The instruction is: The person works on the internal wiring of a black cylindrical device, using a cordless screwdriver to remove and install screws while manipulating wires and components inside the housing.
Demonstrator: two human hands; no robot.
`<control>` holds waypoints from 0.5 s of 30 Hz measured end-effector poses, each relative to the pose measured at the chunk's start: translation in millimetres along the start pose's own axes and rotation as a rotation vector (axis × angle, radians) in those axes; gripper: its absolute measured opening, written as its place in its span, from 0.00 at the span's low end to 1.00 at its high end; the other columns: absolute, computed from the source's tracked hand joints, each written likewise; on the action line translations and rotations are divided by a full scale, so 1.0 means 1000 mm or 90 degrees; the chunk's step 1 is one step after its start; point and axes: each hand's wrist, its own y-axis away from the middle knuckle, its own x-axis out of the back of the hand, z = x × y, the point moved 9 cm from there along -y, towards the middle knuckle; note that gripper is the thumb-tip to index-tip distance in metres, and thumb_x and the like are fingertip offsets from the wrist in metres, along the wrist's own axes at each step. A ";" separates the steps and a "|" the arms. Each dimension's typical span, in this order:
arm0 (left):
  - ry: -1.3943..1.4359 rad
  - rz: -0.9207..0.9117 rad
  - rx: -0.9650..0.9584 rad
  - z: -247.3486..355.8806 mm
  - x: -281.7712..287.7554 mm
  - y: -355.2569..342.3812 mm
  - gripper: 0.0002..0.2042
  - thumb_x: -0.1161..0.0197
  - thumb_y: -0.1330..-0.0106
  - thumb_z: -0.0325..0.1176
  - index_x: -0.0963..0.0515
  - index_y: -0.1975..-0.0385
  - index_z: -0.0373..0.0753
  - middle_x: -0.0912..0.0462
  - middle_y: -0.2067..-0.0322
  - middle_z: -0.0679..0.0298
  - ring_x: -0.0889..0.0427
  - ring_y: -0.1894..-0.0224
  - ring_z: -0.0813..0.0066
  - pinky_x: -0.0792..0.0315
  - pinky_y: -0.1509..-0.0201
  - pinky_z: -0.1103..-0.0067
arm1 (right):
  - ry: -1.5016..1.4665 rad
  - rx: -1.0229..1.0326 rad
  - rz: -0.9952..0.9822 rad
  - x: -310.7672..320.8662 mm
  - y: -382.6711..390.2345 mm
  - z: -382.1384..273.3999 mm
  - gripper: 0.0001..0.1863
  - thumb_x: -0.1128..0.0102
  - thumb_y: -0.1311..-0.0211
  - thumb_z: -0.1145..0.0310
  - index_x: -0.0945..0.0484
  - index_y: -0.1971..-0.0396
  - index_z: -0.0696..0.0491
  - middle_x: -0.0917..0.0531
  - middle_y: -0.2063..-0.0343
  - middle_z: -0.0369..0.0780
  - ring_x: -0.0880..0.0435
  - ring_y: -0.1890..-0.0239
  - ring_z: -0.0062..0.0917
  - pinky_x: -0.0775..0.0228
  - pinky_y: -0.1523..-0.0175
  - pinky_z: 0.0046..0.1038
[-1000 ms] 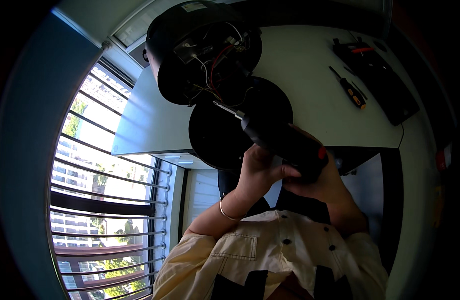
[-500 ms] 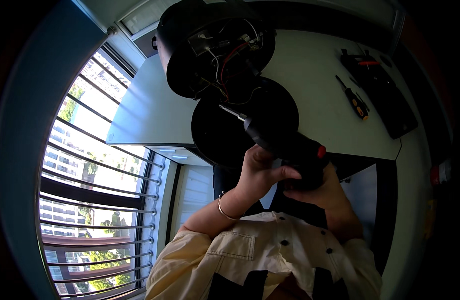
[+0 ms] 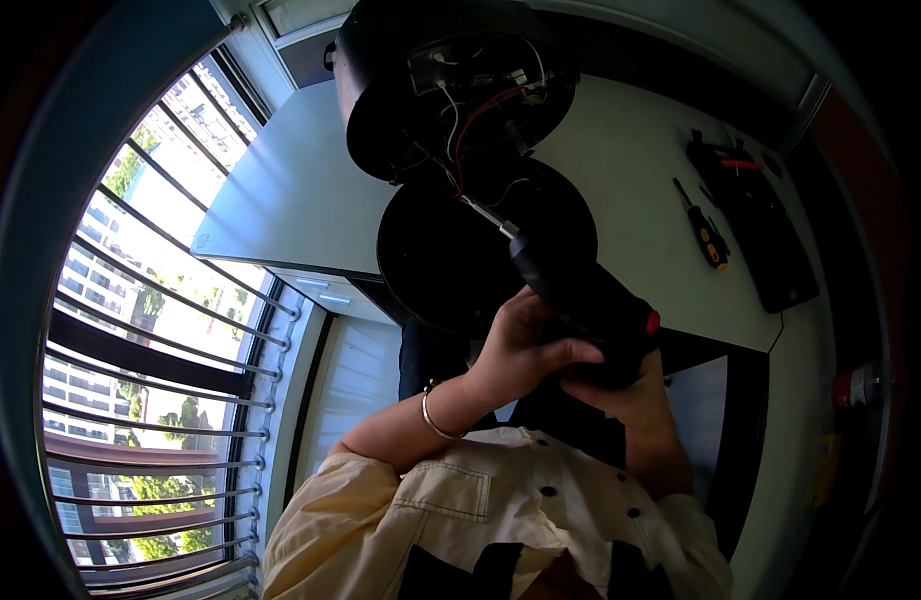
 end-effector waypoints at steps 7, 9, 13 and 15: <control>-0.115 0.001 -0.068 0.000 0.004 -0.003 0.13 0.28 0.56 0.28 0.21 0.69 0.34 0.28 0.62 0.65 0.27 0.59 0.74 0.31 0.55 0.79 | -0.026 -0.014 -0.005 0.001 -0.002 0.004 0.28 0.36 0.67 0.87 0.29 0.58 0.57 0.23 0.67 0.36 0.24 0.73 0.17 0.32 0.71 0.18; -0.111 -0.002 -0.081 0.001 0.005 -0.003 0.13 0.28 0.56 0.28 0.21 0.70 0.34 0.28 0.63 0.65 0.27 0.60 0.74 0.30 0.57 0.79 | -0.039 -0.008 -0.023 -0.002 -0.004 0.002 0.30 0.35 0.68 0.86 0.29 0.57 0.57 0.24 0.67 0.37 0.24 0.73 0.18 0.33 0.72 0.17; -0.085 0.012 -0.008 0.001 0.002 -0.002 0.13 0.27 0.56 0.29 0.22 0.71 0.33 0.28 0.63 0.64 0.26 0.63 0.75 0.29 0.61 0.81 | -0.097 -0.014 -0.059 0.000 -0.006 0.002 0.36 0.38 0.76 0.84 0.31 0.53 0.60 0.24 0.64 0.41 0.23 0.75 0.22 0.30 0.76 0.18; -0.024 0.016 0.042 0.000 -0.002 -0.001 0.13 0.27 0.55 0.30 0.22 0.72 0.33 0.28 0.63 0.64 0.25 0.64 0.76 0.28 0.63 0.82 | -0.096 -0.028 -0.108 0.000 -0.007 0.005 0.36 0.39 0.75 0.84 0.32 0.53 0.60 0.24 0.63 0.42 0.23 0.73 0.22 0.31 0.76 0.18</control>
